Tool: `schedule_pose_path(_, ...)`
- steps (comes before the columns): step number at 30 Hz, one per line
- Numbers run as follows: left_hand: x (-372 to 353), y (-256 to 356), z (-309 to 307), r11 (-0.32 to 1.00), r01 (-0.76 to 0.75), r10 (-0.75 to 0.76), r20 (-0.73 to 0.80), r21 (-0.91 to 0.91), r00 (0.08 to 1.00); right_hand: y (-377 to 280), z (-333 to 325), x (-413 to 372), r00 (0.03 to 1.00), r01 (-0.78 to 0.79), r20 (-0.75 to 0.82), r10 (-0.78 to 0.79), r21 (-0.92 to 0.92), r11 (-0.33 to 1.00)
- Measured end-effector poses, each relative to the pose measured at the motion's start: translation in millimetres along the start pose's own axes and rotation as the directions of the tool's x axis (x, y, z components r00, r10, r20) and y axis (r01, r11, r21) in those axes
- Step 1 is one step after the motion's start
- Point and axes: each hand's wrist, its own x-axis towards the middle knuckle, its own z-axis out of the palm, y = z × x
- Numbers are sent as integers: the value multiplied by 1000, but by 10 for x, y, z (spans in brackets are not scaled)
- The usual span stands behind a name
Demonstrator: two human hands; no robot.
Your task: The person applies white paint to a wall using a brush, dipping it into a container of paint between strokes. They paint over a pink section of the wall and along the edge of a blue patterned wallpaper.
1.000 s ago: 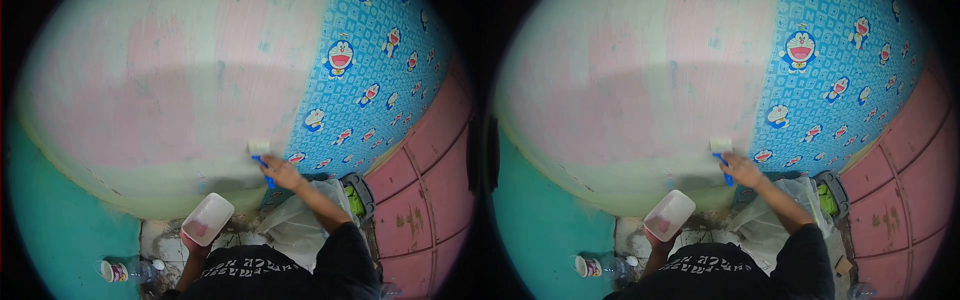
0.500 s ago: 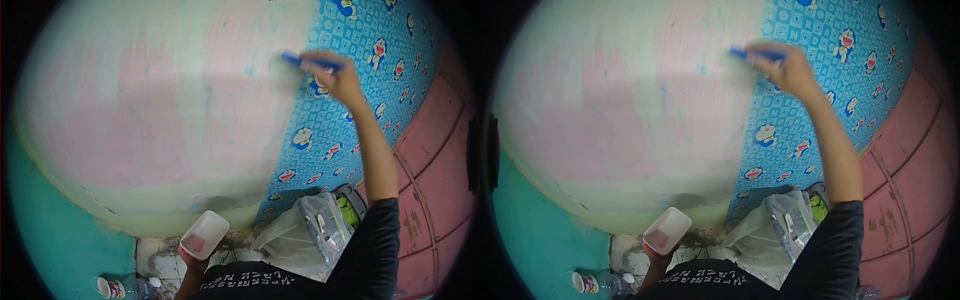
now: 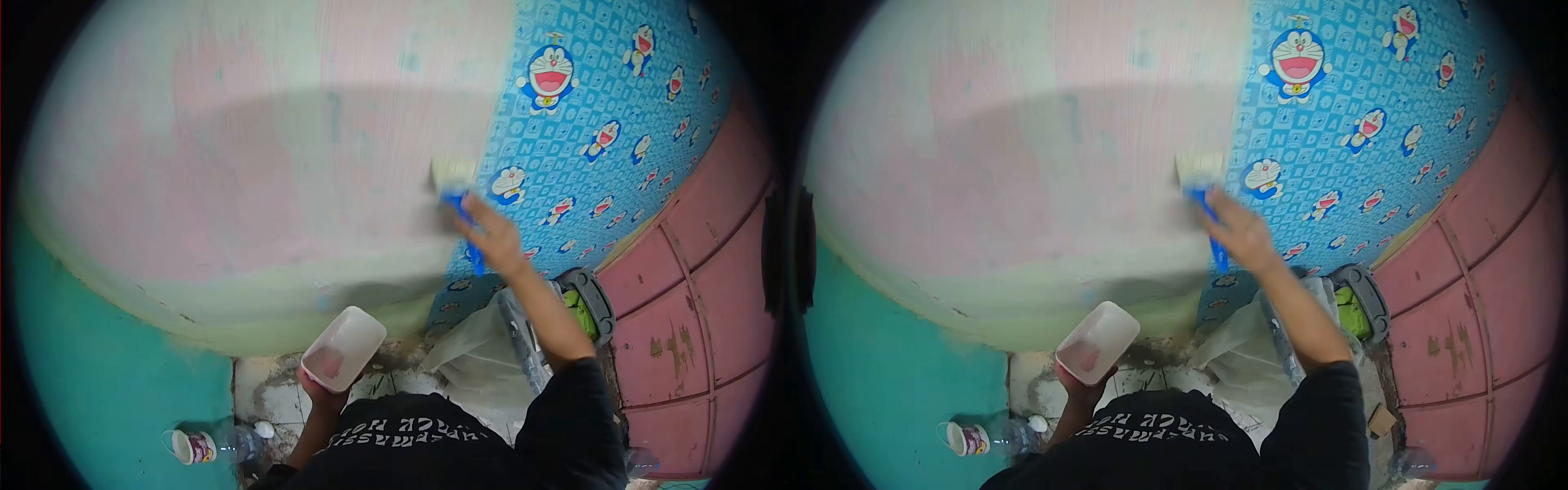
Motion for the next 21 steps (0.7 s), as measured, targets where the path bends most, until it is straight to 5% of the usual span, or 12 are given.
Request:
schedule_pose_path(6,26,22,-124,999,22,-22,14,-24,1000,-722,560,-1310,900,-182,414,133,80,980)
schedule_pose_path(9,33,13,-96,1000,-13,12,7,28,1000,-693,599,-1400,906,-186,402,130,104,977)
schedule_pose_path(16,80,-34,-326,995,38,-36,32,-94,999,199,-553,414,943,-114,330,47,184,976)
schedule_pose_path(21,70,-47,-294,994,42,-40,15,-102,999,655,-1590,1978,998,63,-19,-65,-72,995)
